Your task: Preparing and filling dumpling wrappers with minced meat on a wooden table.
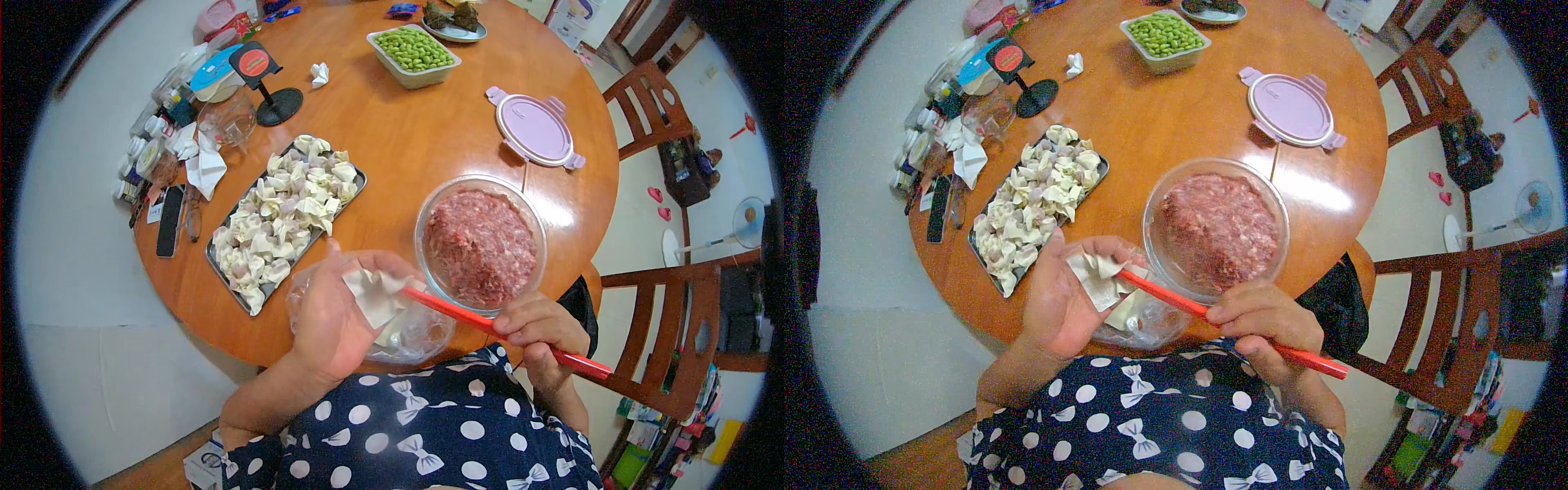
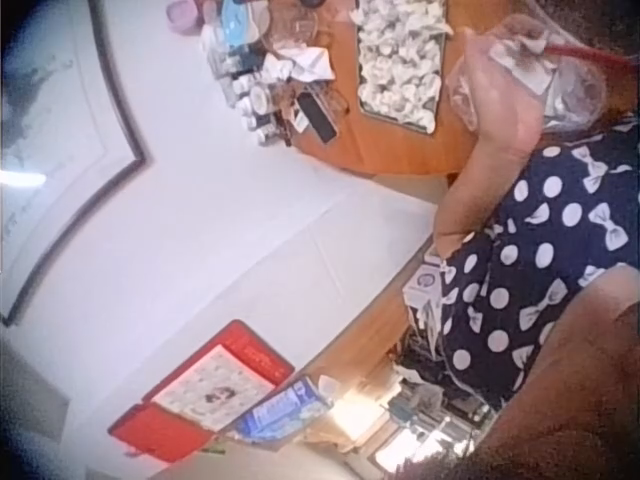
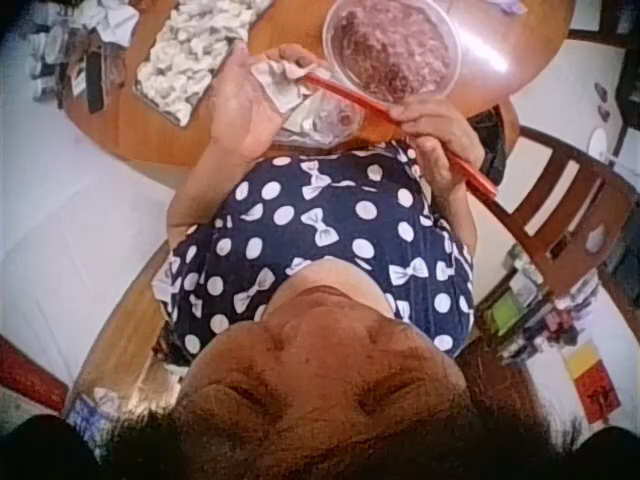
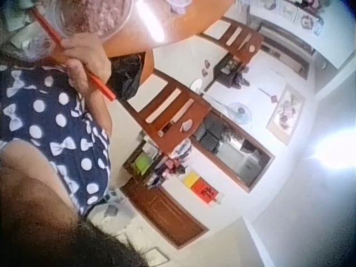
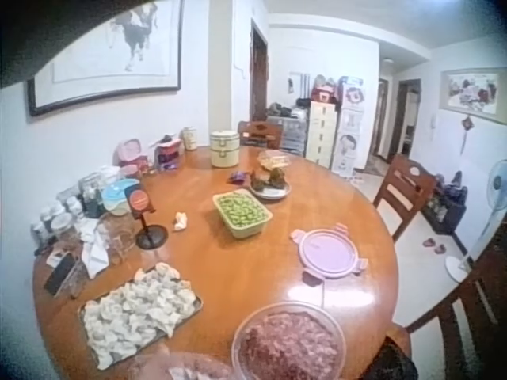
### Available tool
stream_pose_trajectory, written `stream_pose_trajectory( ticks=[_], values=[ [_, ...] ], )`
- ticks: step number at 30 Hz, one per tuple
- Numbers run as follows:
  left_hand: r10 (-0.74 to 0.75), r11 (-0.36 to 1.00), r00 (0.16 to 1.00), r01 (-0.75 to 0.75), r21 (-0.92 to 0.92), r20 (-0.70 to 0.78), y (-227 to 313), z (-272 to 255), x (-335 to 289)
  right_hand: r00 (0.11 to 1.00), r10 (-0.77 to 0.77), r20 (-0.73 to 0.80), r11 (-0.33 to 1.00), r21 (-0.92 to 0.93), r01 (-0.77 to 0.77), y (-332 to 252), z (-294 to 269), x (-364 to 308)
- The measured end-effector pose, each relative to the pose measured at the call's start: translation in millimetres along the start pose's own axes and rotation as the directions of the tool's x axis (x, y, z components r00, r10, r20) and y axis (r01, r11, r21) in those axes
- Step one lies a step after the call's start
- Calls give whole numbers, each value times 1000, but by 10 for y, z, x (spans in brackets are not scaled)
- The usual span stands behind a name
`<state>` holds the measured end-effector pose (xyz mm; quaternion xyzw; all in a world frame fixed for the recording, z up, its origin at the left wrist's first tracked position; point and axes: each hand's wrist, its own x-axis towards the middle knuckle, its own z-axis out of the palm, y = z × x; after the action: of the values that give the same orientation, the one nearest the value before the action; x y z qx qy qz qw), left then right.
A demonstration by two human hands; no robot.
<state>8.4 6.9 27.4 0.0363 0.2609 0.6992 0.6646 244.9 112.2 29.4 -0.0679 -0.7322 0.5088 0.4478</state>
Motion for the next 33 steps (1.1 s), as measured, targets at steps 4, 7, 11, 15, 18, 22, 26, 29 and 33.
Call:
stream_pose_trajectory(
  ticks=[4,7,11,15,18,22,26,29,33],
  values=[
    [50,989,993,-65,131,111,2,-10,5,999,21,31,999,28,-22,-79,24,18],
    [70,971,994,-49,233,-82,-7,174,-23,999,6,49,1000,4,-6,-121,36,46],
    [2,960,984,48,277,-177,2,214,-27,994,-74,85,995,-64,79,-113,36,38],
    [25,961,987,20,275,-158,-35,69,11,988,-87,129,994,-56,95,-158,20,64],
    [191,951,964,-135,280,-185,-9,-25,37,966,-250,60,968,16,250,-137,-53,20],
    [173,984,985,-171,57,-26,3,0,16,975,-114,-190,971,187,150,-85,-57,-43],
    [146,988,989,-147,57,13,-20,92,20,993,-87,-80,972,212,102,-44,-31,-46],
    [184,977,982,-188,106,45,-54,79,28,1000,20,8,999,37,-20,-175,50,4],
    [160,978,987,-157,140,-10,-69,190,11,1000,3,0,998,-58,-3,-166,142,-30]
  ],
)
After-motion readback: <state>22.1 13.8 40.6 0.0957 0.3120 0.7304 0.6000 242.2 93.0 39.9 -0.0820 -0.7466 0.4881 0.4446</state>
